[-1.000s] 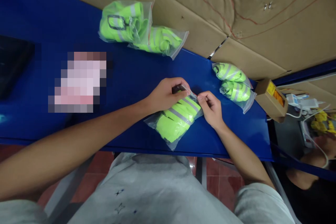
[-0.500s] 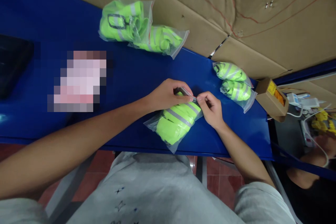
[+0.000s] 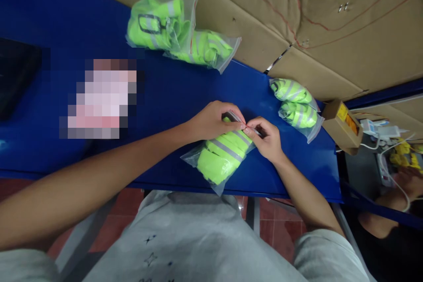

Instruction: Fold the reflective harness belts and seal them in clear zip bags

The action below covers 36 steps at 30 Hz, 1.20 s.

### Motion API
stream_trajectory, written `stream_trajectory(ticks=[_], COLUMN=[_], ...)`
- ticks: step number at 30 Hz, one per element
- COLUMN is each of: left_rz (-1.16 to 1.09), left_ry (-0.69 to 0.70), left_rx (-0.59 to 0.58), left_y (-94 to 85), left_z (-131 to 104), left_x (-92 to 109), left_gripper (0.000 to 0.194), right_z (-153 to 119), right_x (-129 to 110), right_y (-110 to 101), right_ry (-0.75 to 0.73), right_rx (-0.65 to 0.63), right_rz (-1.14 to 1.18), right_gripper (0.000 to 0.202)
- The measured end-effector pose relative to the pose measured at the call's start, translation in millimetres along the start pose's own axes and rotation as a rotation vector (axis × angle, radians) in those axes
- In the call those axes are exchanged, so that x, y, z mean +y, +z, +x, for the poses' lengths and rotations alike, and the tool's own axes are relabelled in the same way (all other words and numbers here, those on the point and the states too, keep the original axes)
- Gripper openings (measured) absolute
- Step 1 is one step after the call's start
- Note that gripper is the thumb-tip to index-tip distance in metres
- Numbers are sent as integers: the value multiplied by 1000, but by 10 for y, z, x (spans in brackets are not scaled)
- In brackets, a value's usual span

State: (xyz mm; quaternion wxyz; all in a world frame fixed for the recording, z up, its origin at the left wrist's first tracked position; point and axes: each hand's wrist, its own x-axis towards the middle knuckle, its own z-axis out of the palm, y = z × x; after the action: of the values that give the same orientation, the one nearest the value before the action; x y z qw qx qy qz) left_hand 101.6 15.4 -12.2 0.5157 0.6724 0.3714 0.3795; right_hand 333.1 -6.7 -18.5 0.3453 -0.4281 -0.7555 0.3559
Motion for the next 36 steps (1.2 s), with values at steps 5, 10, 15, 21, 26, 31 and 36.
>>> stream_trajectory(ticks=[5, 10, 15, 21, 26, 31, 36], left_rz=[36, -80, -460, -506, -459, -141, 143], left_ry=[43, -39, -210, -325, -234, -9, 152], left_rx=[-15, 34, 71, -83, -5, 422, 438], left_y=[13, 27, 16, -53, -42, -126, -215], left_z=[-11, 3, 32, 22, 23, 97, 104], left_x=[-17, 7, 45, 54, -12, -157, -239], left_gripper=[12, 33, 42, 58, 55, 60, 77], right_z=[-23, -53, 12, 65, 105, 194, 207], right_x=[-44, -62, -2, 113, 144, 188, 110], right_y=[-5, 46, 29, -8, -35, -131, -190], right_ry=[-30, 37, 87, 247, 216, 320, 444], right_rx=[-14, 108, 348, 370, 424, 398, 220], right_rz=[-94, -7, 17, 172, 308, 594, 815], right_gripper=[19, 20, 32, 31, 27, 36, 57])
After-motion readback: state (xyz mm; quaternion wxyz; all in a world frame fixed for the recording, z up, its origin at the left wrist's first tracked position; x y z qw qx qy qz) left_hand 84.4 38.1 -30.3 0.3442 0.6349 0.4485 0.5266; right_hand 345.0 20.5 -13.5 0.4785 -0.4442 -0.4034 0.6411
